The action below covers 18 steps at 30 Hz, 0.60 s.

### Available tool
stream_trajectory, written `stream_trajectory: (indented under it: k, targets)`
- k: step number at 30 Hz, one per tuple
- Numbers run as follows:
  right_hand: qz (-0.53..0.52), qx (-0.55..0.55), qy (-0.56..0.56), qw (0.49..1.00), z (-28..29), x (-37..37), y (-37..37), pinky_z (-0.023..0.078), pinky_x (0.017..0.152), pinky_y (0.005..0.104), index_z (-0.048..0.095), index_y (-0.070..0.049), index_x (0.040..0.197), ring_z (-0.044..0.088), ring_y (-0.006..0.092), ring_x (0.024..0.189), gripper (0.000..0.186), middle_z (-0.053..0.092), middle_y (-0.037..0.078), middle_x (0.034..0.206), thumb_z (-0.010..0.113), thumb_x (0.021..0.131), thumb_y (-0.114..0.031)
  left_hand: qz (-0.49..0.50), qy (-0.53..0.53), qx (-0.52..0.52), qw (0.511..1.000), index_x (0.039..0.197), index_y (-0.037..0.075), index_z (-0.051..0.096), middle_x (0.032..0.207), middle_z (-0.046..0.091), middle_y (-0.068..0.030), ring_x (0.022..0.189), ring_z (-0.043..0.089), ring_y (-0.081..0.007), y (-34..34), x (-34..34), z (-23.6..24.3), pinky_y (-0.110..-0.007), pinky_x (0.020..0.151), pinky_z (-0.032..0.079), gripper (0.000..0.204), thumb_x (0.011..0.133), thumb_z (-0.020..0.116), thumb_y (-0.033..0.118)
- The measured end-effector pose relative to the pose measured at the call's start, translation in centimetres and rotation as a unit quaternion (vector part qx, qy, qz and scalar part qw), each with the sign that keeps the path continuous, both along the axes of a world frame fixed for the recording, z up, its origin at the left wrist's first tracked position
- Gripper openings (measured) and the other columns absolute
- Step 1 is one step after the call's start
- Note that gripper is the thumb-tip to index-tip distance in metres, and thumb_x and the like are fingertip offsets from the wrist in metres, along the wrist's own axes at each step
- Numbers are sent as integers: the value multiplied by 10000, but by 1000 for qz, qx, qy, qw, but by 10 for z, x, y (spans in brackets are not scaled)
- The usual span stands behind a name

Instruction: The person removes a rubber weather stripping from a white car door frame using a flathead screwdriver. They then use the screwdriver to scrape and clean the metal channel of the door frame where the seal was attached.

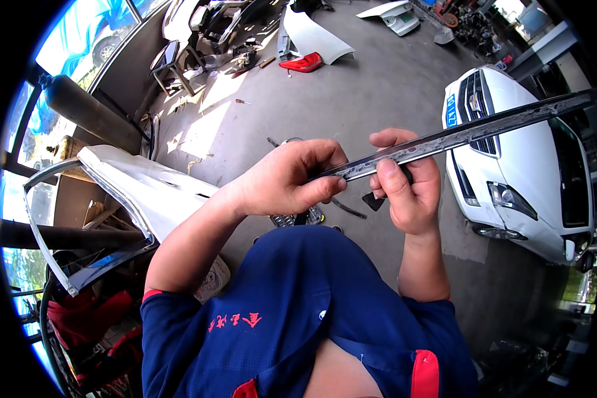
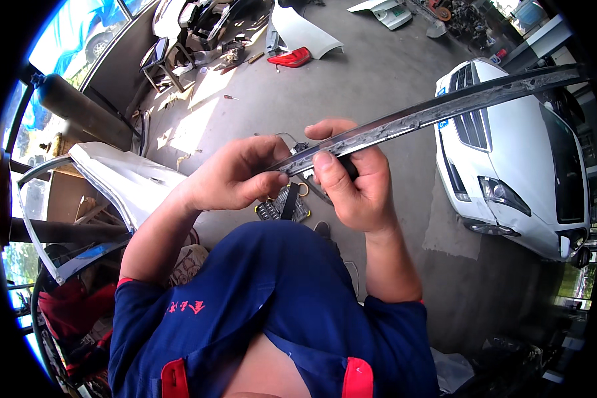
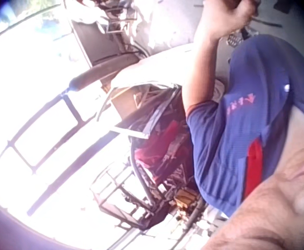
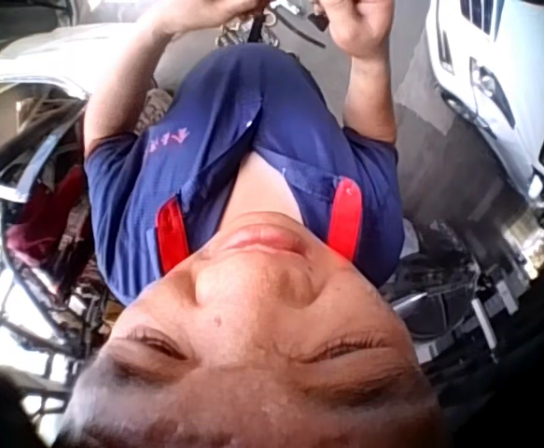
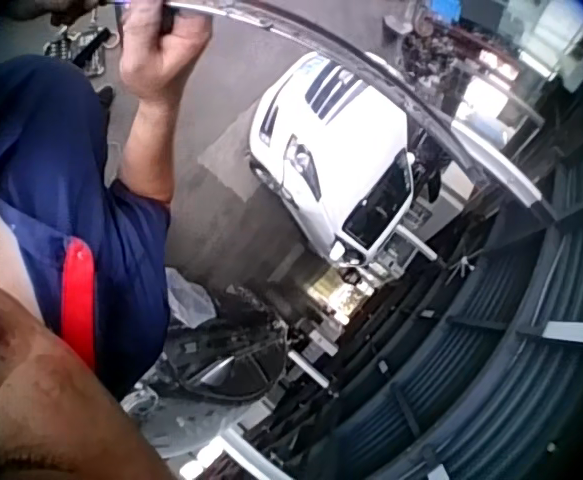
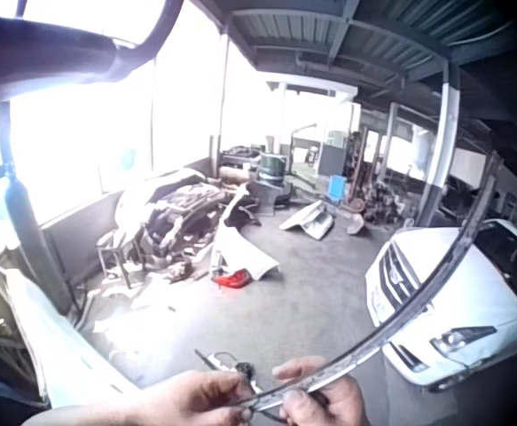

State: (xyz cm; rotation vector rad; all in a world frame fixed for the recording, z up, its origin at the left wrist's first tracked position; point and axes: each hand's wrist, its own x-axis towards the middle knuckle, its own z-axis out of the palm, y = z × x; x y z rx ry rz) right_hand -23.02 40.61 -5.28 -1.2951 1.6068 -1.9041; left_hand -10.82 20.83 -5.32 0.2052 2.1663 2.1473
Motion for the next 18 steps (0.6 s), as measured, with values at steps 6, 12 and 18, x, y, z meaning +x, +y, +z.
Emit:
stream_trajectory:
  k: [6,12,18]
  targets:
    - [15,-1,-43,999,3,11,0,380,553,172,601,37,1205,477,6,621,274,597,-10,755,570,1028,-170,-47,-35,70,996,981,9,580,768,633,-15,699,605,-81,-11,4,-4,-242,641,484,182,1011,620,184]
    - [19,8,-81,997,-2,13,6,353,526,165,601,12,1221,445,0,598,294,595,-14,749,552,1045,-219,-21,-15,5,1000,984,3,607,707,613,6,651,569,-57,-5,3,-2,-236,598,458,145,1025,577,139]
    - [30,30,-90,995,1,16,6,430,629,197,597,15,1215,531,32,734,265,601,-3,817,560,1043,-183,26,41,-122,991,967,-10,607,646,594,-70,605,589,-162,1,4,-4,-330,594,475,116,961,576,102]
